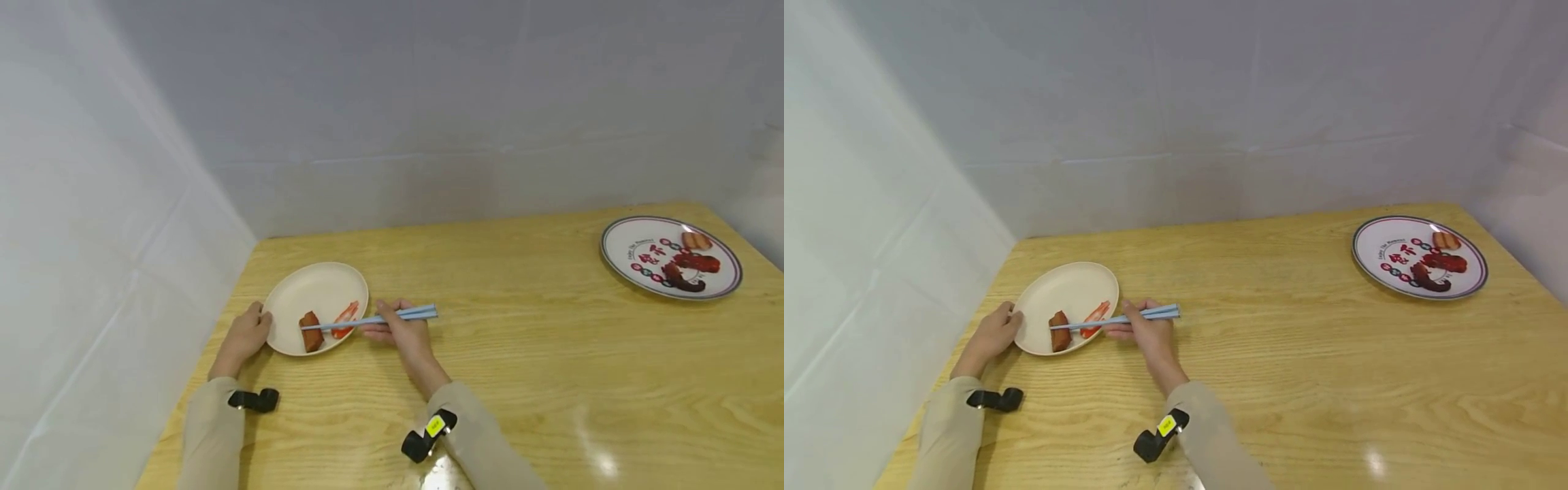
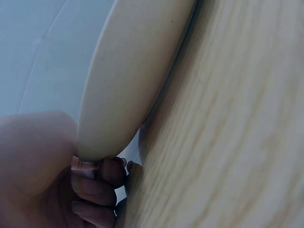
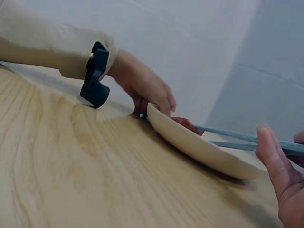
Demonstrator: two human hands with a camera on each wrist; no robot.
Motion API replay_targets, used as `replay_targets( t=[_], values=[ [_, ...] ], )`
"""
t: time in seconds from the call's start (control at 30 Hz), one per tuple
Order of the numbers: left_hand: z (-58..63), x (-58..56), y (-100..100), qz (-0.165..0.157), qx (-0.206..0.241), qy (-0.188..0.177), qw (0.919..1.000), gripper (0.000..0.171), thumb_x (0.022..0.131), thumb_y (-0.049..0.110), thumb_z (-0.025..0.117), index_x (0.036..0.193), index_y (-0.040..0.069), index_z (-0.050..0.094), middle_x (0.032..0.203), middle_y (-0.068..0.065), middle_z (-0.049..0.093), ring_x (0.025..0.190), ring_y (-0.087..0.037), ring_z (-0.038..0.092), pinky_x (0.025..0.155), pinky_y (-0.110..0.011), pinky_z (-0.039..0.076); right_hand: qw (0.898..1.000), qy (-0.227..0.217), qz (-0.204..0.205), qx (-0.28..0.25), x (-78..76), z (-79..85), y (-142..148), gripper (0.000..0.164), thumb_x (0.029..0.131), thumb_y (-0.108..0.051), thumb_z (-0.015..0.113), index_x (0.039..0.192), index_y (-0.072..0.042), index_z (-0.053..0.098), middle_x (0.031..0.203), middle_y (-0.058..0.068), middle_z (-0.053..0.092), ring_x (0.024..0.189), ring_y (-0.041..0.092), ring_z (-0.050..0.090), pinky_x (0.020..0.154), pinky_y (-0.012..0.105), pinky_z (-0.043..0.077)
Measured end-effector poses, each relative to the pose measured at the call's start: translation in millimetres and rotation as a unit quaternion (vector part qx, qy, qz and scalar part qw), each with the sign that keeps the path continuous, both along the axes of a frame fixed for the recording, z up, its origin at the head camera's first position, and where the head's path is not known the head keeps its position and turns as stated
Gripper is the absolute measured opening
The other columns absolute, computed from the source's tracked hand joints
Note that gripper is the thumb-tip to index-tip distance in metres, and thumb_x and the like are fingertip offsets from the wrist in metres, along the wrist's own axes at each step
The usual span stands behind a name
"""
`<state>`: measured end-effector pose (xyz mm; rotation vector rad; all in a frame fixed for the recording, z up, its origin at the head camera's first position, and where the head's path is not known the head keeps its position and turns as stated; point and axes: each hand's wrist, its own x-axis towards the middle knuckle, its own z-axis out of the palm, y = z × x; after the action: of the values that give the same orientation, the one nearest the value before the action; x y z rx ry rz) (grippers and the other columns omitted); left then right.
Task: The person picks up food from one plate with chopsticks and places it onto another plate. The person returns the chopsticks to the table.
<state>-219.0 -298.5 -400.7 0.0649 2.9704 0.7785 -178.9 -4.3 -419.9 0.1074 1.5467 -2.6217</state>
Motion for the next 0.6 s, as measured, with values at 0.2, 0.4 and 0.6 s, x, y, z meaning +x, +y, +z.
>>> replay_targets(
  t=[0.2, 0.4, 0.6],
  values=[
    [-1.8, -0.6, 1.9, 0.000, 0.006, -0.007, 1.0000, 0.027, 0.102, 0.017, 0.033, 0.108, -0.006, 0.045, 0.085, -0.020, 0.056, 0.076, -0.031, 0.054, 0.069, -0.042, 0.043, 1.000, -0.001, -0.002, 0.009, -4.1, 5.3, 8.0, 0.018, 0.097, -0.014, 0.059, 0.085, -0.002, 0.051, 0.082, 0.023, 0.070, 0.070, 0.025, 0.072, 0.070, 0.038, 0.056],
    [0.3, 1.0, 2.8, 0.002, 0.009, -0.012, 0.9999, 0.027, 0.102, 0.017, 0.033, 0.108, -0.006, 0.045, 0.085, -0.020, 0.055, 0.076, -0.031, 0.054, 0.070, -0.042, 0.043, 0.999, -0.006, -0.037, 0.017, -7.6, 6.4, 18.6, 0.021, 0.096, -0.018, 0.061, 0.089, 0.002, 0.055, 0.079, 0.018, 0.070, 0.070, 0.025, 0.071, 0.070, 0.039, 0.056],
    [2.1, 2.0, 2.9, 0.004, 0.012, -0.015, 0.9998, 0.029, 0.103, 0.018, 0.031, 0.110, -0.007, 0.045, 0.087, -0.021, 0.056, 0.077, -0.031, 0.054, 0.070, -0.043, 0.043, 0.997, 0.005, -0.071, 0.011, -12.3, 4.0, 28.0, 0.024, 0.096, -0.019, 0.061, 0.089, 0.003, 0.055, 0.077, 0.018, 0.070, 0.068, 0.023, 0.071, 0.069, 0.036, 0.056]
  ],
)
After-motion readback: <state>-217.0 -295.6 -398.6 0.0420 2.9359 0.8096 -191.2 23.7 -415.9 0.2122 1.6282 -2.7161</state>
